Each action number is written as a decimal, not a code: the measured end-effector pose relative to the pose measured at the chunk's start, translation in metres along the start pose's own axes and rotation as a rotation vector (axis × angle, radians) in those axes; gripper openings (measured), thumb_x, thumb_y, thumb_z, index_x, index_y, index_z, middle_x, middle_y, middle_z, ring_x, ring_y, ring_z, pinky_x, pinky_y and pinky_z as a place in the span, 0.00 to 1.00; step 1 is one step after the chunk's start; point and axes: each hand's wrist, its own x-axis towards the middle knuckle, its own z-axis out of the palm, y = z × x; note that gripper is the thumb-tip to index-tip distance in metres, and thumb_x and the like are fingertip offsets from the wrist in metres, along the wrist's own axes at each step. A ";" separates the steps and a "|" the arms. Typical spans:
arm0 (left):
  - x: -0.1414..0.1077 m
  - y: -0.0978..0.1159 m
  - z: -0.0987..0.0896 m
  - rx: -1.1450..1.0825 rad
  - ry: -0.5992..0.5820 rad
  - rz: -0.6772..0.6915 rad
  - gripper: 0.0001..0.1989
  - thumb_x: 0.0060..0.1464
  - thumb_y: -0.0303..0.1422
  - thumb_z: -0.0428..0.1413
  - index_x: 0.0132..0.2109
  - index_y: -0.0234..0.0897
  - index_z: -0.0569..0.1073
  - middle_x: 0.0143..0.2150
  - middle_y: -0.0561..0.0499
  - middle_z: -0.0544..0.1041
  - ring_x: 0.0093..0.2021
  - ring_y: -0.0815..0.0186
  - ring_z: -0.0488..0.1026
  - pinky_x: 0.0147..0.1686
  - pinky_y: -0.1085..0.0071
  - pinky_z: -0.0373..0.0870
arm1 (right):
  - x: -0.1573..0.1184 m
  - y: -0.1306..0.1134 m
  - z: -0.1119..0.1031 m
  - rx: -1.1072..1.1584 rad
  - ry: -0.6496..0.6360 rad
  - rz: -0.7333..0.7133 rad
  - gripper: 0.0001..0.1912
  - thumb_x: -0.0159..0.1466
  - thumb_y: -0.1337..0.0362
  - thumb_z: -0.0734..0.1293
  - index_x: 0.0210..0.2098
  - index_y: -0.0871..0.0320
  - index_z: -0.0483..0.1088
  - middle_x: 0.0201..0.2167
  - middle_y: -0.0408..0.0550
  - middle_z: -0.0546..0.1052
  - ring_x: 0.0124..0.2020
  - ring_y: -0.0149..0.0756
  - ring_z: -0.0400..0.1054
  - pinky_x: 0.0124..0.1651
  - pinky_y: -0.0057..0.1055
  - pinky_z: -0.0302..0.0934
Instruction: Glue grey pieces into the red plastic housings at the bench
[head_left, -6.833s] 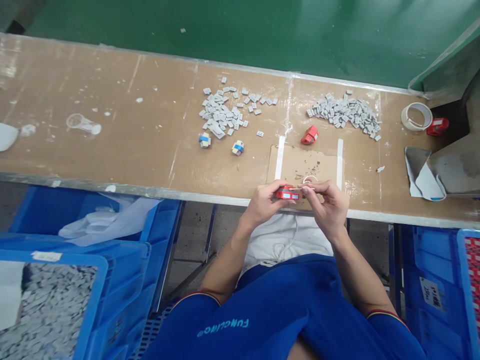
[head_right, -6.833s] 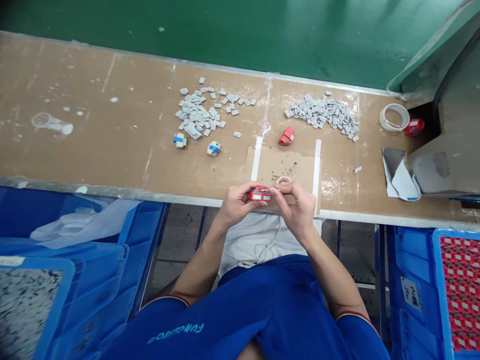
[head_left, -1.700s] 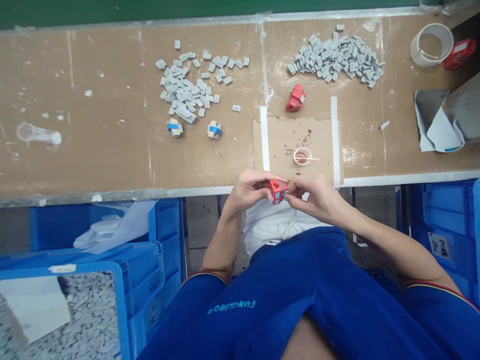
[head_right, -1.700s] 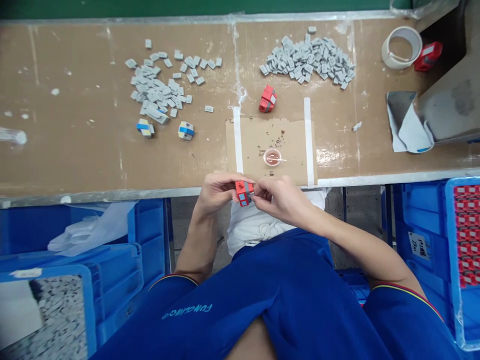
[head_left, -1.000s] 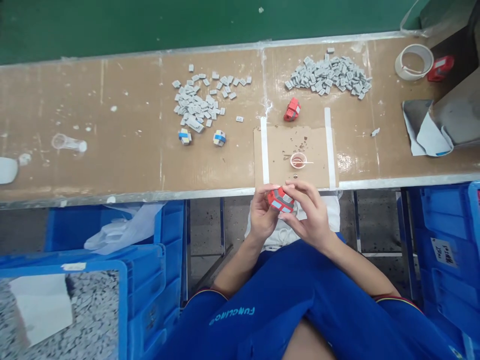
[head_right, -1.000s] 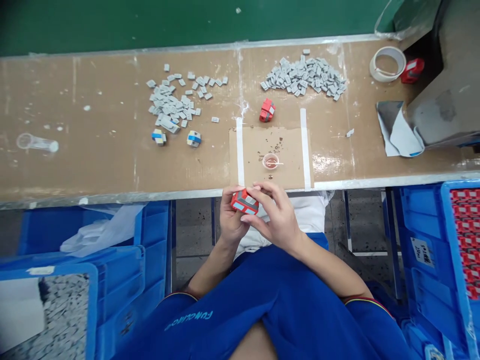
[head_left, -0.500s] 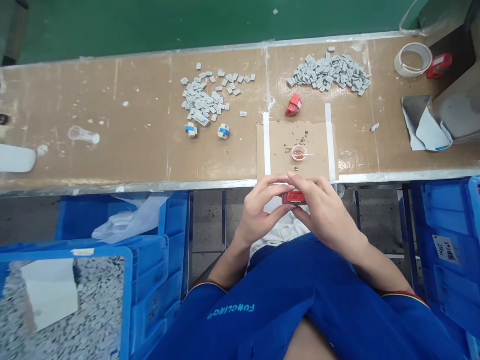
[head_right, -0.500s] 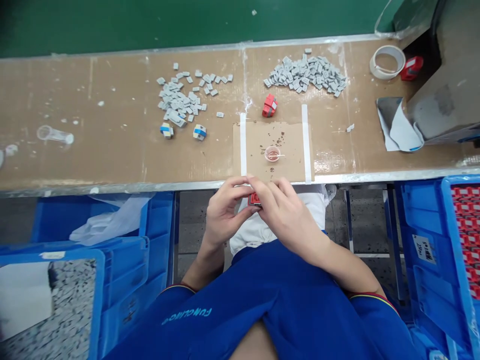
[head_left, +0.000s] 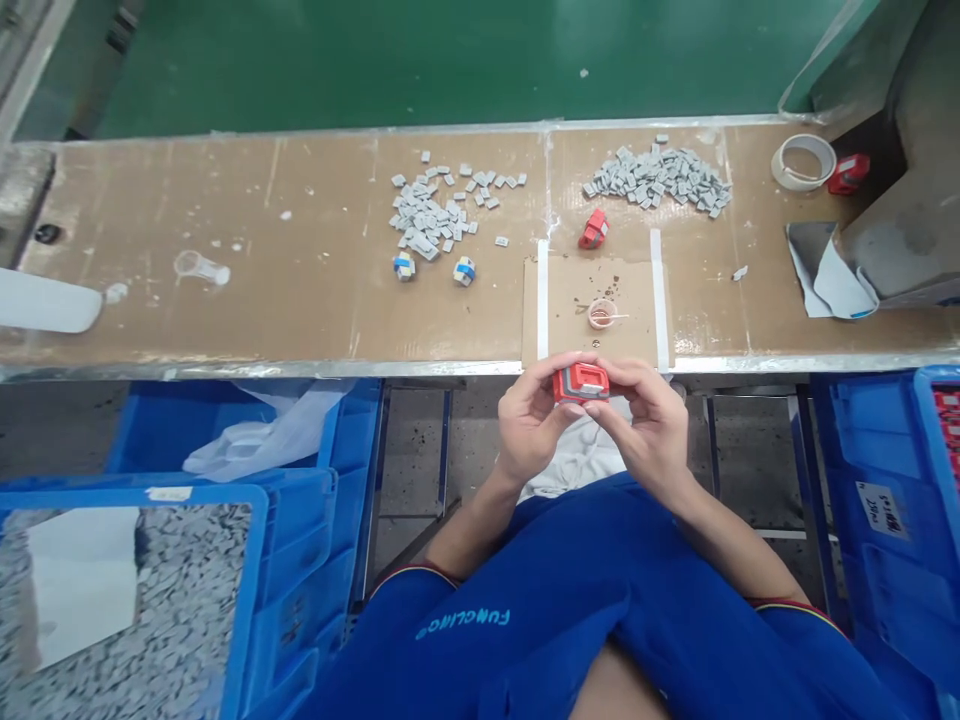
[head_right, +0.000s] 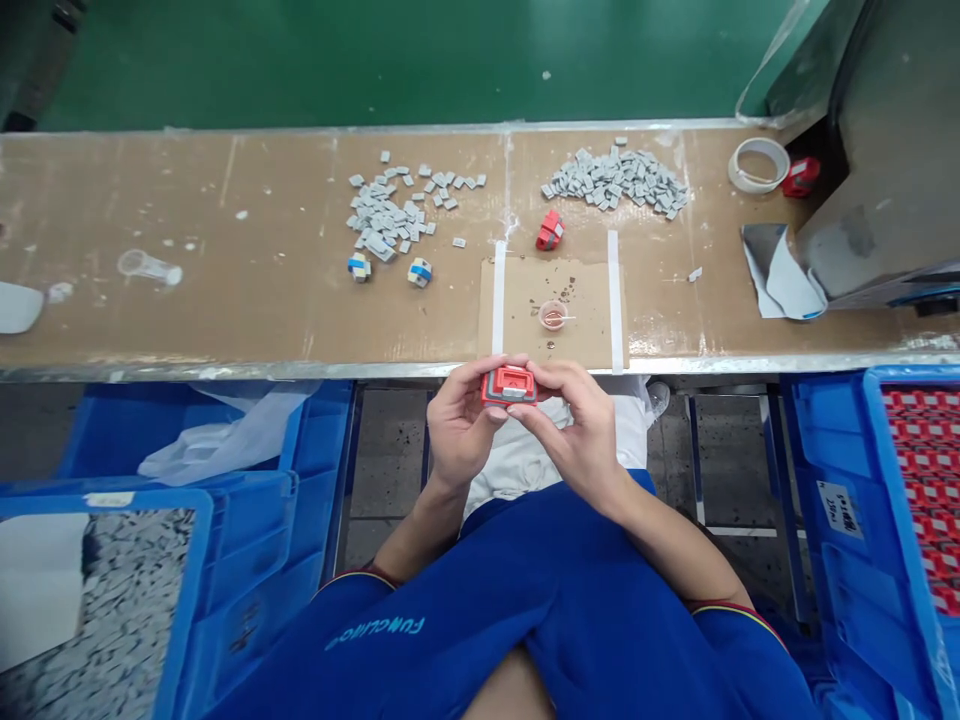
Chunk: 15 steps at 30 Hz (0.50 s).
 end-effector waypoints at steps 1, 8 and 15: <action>0.000 0.000 -0.002 0.027 0.012 -0.002 0.22 0.64 0.40 0.65 0.62 0.42 0.77 0.57 0.41 0.84 0.55 0.59 0.84 0.55 0.65 0.83 | 0.001 0.000 0.000 -0.030 -0.006 0.001 0.13 0.71 0.57 0.72 0.53 0.53 0.77 0.47 0.53 0.80 0.47 0.42 0.78 0.45 0.39 0.78; 0.005 0.002 -0.019 0.113 -0.088 -0.015 0.26 0.56 0.38 0.71 0.61 0.42 0.79 0.55 0.42 0.85 0.52 0.59 0.85 0.52 0.66 0.83 | 0.009 -0.010 -0.019 -0.258 -0.145 -0.205 0.09 0.72 0.69 0.68 0.48 0.54 0.79 0.37 0.48 0.80 0.37 0.36 0.76 0.39 0.33 0.74; 0.007 0.006 -0.019 0.269 -0.119 0.028 0.22 0.57 0.40 0.70 0.58 0.42 0.82 0.52 0.42 0.86 0.52 0.57 0.85 0.54 0.63 0.82 | 0.016 -0.004 -0.021 -0.367 -0.237 -0.287 0.08 0.72 0.70 0.66 0.39 0.55 0.76 0.33 0.47 0.81 0.33 0.35 0.76 0.36 0.31 0.71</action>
